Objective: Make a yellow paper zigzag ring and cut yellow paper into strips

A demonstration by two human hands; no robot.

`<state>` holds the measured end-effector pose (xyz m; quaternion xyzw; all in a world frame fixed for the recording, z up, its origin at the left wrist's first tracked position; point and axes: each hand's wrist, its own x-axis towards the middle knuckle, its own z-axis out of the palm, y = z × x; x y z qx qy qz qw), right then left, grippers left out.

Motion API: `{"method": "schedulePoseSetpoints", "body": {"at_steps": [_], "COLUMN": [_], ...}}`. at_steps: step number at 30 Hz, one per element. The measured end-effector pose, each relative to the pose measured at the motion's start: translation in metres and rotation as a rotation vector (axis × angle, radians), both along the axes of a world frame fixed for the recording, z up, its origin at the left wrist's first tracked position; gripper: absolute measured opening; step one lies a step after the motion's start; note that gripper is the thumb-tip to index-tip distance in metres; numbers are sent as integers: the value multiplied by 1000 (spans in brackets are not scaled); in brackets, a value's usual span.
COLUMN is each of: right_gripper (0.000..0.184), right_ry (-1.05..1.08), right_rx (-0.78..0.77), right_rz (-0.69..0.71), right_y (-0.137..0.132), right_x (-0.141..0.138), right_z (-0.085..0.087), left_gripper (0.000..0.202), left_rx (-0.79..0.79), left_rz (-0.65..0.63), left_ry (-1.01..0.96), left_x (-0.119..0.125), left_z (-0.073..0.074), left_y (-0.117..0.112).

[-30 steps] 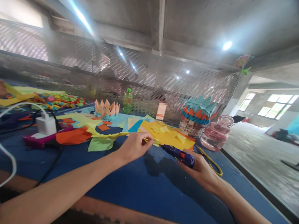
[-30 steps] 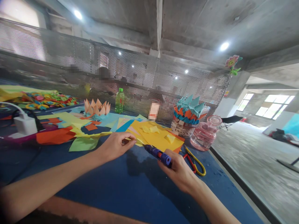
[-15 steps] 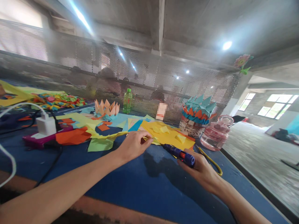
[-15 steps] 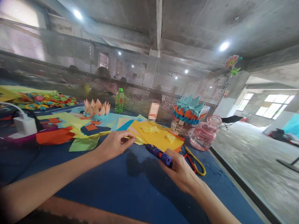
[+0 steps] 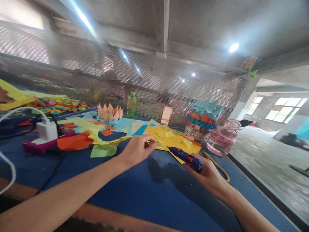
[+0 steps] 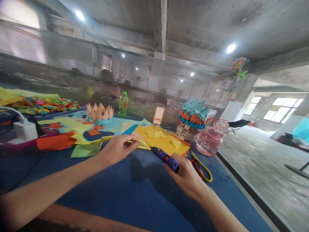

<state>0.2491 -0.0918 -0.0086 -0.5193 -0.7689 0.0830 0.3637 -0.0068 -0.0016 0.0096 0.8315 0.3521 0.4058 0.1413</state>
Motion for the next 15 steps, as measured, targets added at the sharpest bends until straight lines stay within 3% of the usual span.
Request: {"method": "schedulePoseSetpoints", "body": {"at_steps": [5,11,15], "right_gripper": [21,14,15], "right_ry": [-211,-403,-483], "right_rx": [74,-10,-76], "right_rz": [-53,-433,-570], "right_y": [3,7,7], "right_x": [1,4,4], "right_z": [3,3,6], "left_gripper": [23,23,24], "left_rx": [21,36,13], "left_rz": [20,8,17], "left_ry": [6,2,23], "left_x": [0,0,0], "left_z": [1,2,3], "left_y": [0,0,-1]}}
